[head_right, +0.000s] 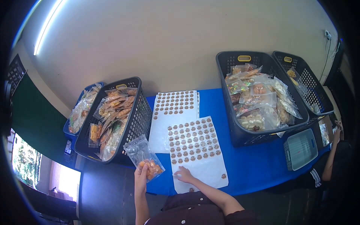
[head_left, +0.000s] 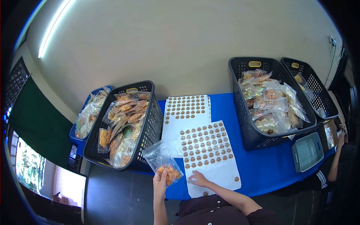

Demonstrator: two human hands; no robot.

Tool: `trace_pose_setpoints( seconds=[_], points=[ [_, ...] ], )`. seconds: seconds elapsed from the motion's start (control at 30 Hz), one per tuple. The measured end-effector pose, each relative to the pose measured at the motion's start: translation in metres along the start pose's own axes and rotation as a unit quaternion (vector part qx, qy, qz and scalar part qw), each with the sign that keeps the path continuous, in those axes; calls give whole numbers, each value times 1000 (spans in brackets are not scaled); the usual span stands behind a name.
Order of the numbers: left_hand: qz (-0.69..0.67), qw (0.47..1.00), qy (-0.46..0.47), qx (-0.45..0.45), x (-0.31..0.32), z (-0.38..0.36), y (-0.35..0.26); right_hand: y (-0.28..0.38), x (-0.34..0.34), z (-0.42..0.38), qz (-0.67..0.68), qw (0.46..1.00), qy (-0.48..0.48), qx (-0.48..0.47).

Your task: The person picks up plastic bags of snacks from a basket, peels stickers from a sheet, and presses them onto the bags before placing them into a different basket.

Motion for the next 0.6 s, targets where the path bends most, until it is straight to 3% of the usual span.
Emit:
trace_pose_setpoints(
  seconds=[0.1,0.2,0.3,0.43,0.6],
  points=[
    [-36,999,16,-7,-2,3,11,-14,-21,2,357,927,-104,52],
    [-81,995,46,-33,4,9,20,33,-102,-20,489,851,-133,135],
    [-108,989,78,-65,28,12,19,86,-168,-43,672,722,-150,74],
    [-43,988,133,-64,61,20,22,143,-219,-68,568,807,-153,-52],
    [38,981,183,-48,91,26,35,155,-238,-81,335,915,-222,-46]
  ],
)
Point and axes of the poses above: each hand's wrist, its own z-axis towards the middle knuckle, its own x-axis out of the palm, y = z × x, the point moved 2 cm from there along z, towards the middle knuckle, and after that the axes turned 1 degree about y, right-handed, at the moved point
